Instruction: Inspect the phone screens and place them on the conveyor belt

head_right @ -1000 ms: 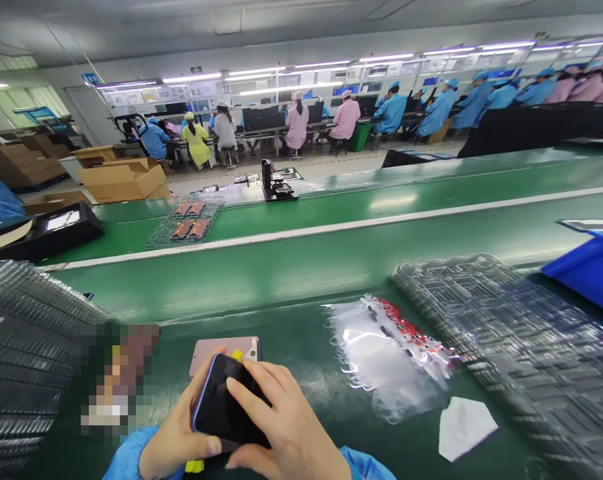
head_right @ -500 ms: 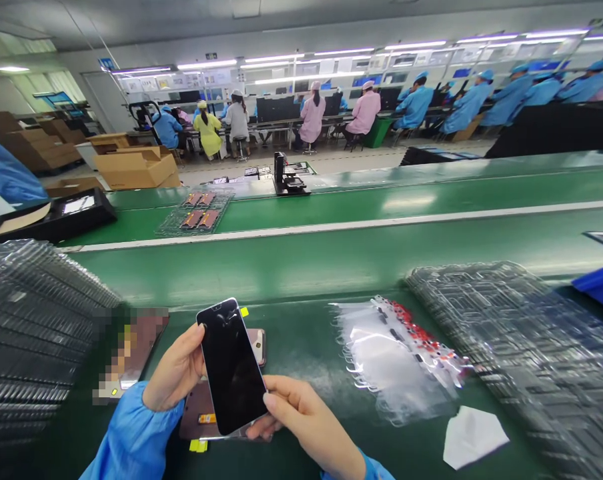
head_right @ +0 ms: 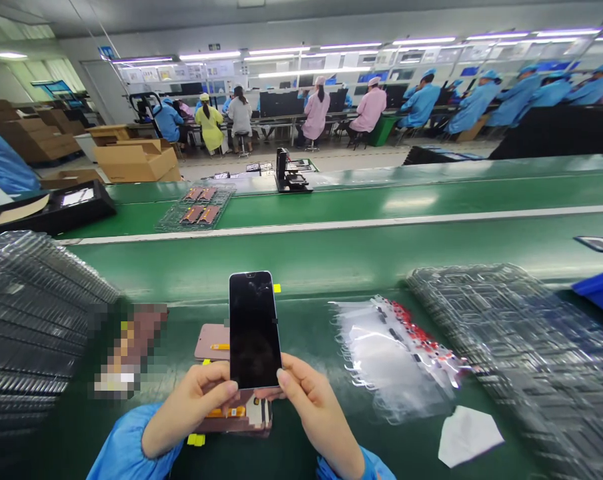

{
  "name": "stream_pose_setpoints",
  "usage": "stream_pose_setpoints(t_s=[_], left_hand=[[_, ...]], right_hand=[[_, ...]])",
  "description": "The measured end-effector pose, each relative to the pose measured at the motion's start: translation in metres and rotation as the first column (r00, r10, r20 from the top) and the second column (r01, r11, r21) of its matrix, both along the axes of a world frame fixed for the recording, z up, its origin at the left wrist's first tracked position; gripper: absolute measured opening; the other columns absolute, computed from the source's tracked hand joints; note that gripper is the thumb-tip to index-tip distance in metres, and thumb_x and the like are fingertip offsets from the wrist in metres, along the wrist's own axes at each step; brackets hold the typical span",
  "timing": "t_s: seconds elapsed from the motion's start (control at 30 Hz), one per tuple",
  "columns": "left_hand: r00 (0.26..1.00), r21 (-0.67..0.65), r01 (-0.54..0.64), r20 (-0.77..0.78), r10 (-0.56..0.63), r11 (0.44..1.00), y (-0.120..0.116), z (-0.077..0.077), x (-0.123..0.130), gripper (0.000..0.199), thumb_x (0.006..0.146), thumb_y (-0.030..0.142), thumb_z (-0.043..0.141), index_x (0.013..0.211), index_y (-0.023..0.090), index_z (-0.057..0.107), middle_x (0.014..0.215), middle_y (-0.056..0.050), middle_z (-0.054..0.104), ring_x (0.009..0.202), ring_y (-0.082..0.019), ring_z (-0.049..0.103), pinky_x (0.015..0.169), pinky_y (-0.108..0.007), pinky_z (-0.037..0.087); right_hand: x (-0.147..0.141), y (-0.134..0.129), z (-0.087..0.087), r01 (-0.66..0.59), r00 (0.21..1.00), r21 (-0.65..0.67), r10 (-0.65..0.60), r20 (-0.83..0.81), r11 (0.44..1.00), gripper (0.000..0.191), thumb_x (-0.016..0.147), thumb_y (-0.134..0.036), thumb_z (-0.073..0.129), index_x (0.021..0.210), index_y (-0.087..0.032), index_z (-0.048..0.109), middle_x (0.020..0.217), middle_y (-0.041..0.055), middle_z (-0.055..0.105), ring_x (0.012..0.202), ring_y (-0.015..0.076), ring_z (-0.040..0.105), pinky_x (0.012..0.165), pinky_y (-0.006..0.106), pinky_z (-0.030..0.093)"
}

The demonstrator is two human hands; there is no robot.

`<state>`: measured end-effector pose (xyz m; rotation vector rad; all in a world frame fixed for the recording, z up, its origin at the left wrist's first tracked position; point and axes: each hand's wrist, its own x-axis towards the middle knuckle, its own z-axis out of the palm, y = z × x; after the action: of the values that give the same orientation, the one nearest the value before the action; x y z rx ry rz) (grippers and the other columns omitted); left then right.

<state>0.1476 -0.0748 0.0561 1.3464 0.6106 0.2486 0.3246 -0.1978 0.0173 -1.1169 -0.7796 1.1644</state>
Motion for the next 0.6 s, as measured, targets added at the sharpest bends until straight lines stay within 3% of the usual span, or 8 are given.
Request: stream_pose_setpoints(t_s=[0.13, 0.33, 0.6], left_hand=[[0.998, 0.01, -0.067, -0.013, 0.067, 0.998, -0.005, -0.006, 0.001, 0.044, 0.077, 0.055, 0.069, 0.065, 0.015, 0.055, 0.06, 0.002, 0.051, 0.056, -0.009, 0.046, 0.057, -0.022, 0.041], [0.993, 0.134, -0.112, -0.022, 0.116, 0.985, -0.01, -0.01, 0.0, 0.041, 0.082, 0.052, 0.064, 0.065, 0.016, 0.052, 0.061, 0.001, 0.053, 0.06, -0.012, 0.052, 0.06, -0.023, 0.042], [0.991, 0.149, -0.117, -0.047, 0.125, 0.982, -0.014, -0.005, -0.002, 0.042, 0.087, 0.055, 0.058, 0.07, 0.016, 0.053, 0.066, -0.002, 0.061, 0.066, -0.015, 0.058, 0.067, -0.025, 0.044]], right_hand=[[-0.001, -0.002, 0.0, 0.004, 1.0, -0.003, -0.004, 0.016, 1.0, 0.039, 0.095, -0.044, 0.056, 0.128, -0.024, 0.062, 0.109, 0.0084, 0.074, 0.086, 0.0247, 0.073, 0.081, 0.041, 0.059], [-0.001, -0.003, 0.0, -0.011, 0.999, 0.006, 0.01, 0.03, 1.0, 0.037, 0.097, -0.041, 0.053, 0.13, -0.027, 0.06, 0.116, 0.0078, 0.072, 0.085, 0.0232, 0.073, 0.084, 0.041, 0.058], [-0.003, -0.003, 0.006, 0.058, 0.978, 0.028, -0.062, 0.2, 0.998, 0.037, 0.096, -0.044, 0.053, 0.125, -0.025, 0.065, 0.115, 0.0084, 0.073, 0.109, 0.0278, 0.065, 0.097, 0.043, 0.052]])
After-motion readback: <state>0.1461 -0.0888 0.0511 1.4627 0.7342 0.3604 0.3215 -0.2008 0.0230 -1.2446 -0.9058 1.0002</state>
